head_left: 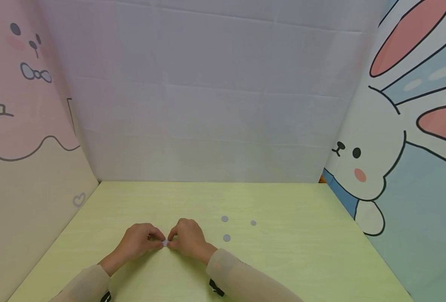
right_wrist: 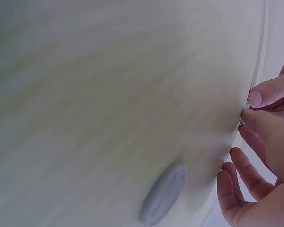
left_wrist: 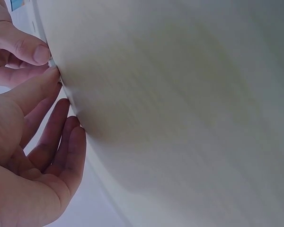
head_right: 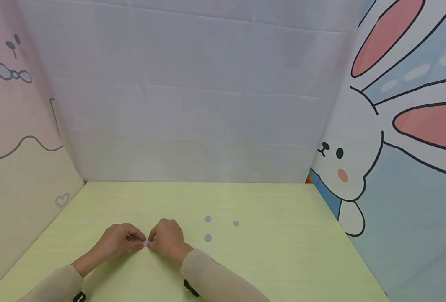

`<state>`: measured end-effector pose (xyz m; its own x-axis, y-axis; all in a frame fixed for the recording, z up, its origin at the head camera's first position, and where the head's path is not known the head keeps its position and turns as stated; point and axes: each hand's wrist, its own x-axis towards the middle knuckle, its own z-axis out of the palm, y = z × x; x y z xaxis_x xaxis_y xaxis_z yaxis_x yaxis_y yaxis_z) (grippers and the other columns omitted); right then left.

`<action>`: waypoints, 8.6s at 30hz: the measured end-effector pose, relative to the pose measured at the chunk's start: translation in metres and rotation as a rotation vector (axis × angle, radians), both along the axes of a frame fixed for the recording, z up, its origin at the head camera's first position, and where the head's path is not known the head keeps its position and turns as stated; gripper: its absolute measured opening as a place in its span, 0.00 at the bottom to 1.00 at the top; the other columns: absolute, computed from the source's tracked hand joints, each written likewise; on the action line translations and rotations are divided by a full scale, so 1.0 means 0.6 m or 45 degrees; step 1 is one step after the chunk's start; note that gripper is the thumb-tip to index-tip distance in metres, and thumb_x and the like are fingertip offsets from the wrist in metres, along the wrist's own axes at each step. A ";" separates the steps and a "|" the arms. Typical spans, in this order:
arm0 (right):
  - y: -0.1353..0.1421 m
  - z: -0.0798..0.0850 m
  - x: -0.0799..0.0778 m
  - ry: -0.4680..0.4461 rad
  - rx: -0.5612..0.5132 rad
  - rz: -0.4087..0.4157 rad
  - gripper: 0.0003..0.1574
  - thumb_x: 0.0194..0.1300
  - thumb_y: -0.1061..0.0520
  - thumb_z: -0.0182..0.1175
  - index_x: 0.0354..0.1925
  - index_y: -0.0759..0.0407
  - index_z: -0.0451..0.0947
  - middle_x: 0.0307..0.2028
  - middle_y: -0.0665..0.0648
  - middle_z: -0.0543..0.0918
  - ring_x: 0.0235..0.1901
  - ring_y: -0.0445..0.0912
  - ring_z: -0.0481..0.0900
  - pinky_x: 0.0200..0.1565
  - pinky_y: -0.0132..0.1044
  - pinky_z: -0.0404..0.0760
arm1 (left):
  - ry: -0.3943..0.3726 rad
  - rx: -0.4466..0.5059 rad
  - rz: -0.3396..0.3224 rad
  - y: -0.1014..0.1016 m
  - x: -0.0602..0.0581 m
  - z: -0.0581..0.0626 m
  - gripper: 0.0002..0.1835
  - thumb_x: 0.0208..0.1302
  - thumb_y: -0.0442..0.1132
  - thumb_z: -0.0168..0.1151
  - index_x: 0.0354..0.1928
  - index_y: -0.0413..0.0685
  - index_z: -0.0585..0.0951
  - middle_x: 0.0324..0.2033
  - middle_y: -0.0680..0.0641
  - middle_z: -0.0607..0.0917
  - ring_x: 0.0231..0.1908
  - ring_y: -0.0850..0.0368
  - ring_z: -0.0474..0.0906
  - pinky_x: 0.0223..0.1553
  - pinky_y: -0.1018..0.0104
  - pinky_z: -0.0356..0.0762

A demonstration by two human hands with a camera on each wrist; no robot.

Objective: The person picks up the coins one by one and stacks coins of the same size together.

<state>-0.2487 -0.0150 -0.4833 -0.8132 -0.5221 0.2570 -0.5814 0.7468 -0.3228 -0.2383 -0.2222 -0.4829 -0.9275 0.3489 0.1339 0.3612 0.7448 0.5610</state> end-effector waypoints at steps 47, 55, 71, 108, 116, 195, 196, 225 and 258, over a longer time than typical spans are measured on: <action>0.178 0.071 0.012 -0.201 -0.271 0.207 0.11 0.68 0.59 0.73 0.49 0.57 0.91 0.46 0.54 0.89 0.46 0.52 0.86 0.47 0.35 0.85 | -0.047 -0.005 0.066 0.004 0.008 0.005 0.06 0.56 0.43 0.83 0.33 0.60 0.92 0.35 0.61 0.89 0.37 0.62 0.82 0.40 0.63 0.81; 0.233 0.075 0.024 -0.177 -0.356 0.169 0.12 0.67 0.60 0.74 0.49 0.54 0.91 0.46 0.54 0.88 0.45 0.53 0.84 0.48 0.48 0.88 | -0.034 0.007 0.049 0.002 0.008 0.000 0.06 0.57 0.43 0.83 0.33 0.60 0.92 0.35 0.61 0.89 0.37 0.62 0.82 0.39 0.64 0.80; 0.291 0.052 0.062 -0.297 -0.407 0.133 0.17 0.67 0.59 0.74 0.53 0.58 0.89 0.49 0.55 0.88 0.46 0.58 0.86 0.47 0.42 0.88 | -0.042 0.000 0.052 0.005 0.010 0.002 0.06 0.57 0.42 0.83 0.33 0.60 0.92 0.35 0.61 0.88 0.37 0.62 0.80 0.39 0.64 0.79; 0.260 0.001 0.117 -0.295 -0.210 0.143 0.16 0.57 0.55 0.79 0.46 0.48 0.92 0.42 0.40 0.84 0.44 0.34 0.71 0.47 0.30 0.73 | -0.042 0.009 0.050 0.004 0.011 0.003 0.06 0.57 0.43 0.83 0.33 0.60 0.92 0.35 0.60 0.88 0.37 0.61 0.81 0.39 0.65 0.79; 0.252 -0.003 0.116 -0.322 -0.183 0.109 0.11 0.58 0.54 0.79 0.41 0.42 0.93 0.40 0.36 0.80 0.41 0.34 0.67 0.45 0.28 0.71 | -0.033 -0.011 0.069 0.005 0.010 -0.001 0.06 0.57 0.45 0.83 0.33 0.60 0.92 0.36 0.61 0.89 0.37 0.62 0.80 0.38 0.63 0.80; 0.181 0.000 0.024 -0.178 -0.146 -0.006 0.03 0.61 0.55 0.79 0.33 0.52 0.94 0.35 0.45 0.87 0.37 0.38 0.78 0.37 0.27 0.75 | -0.058 0.014 0.072 0.008 0.013 0.002 0.06 0.57 0.42 0.83 0.34 0.58 0.92 0.35 0.60 0.88 0.37 0.61 0.80 0.38 0.64 0.79; 0.180 0.000 0.023 -0.182 -0.145 -0.008 0.02 0.61 0.55 0.79 0.33 0.52 0.94 0.35 0.45 0.87 0.37 0.38 0.78 0.37 0.27 0.75 | -0.056 0.014 0.072 0.008 0.013 0.002 0.06 0.57 0.42 0.83 0.34 0.58 0.92 0.35 0.60 0.89 0.37 0.61 0.80 0.38 0.64 0.79; 0.172 -0.001 0.008 -0.164 -0.139 -0.003 0.03 0.64 0.54 0.78 0.34 0.51 0.94 0.34 0.45 0.86 0.39 0.39 0.80 0.73 0.64 0.66 | -0.008 -0.018 0.048 0.008 0.013 0.002 0.06 0.58 0.44 0.82 0.34 0.60 0.92 0.36 0.61 0.89 0.39 0.61 0.82 0.40 0.64 0.79; 0.174 -0.004 0.007 -0.161 -0.148 -0.014 0.03 0.64 0.52 0.78 0.34 0.50 0.94 0.36 0.45 0.86 0.40 0.39 0.81 0.70 0.58 0.73 | 0.019 -0.054 0.051 0.008 0.012 0.001 0.06 0.58 0.43 0.82 0.35 0.60 0.92 0.36 0.62 0.89 0.39 0.62 0.82 0.41 0.63 0.80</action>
<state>-0.2442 0.0895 -0.4860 -0.8483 -0.4858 0.2107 -0.5230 0.7063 -0.4771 -0.2311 -0.2177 -0.4824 -0.9388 0.3172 0.1341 0.3389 0.7817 0.5235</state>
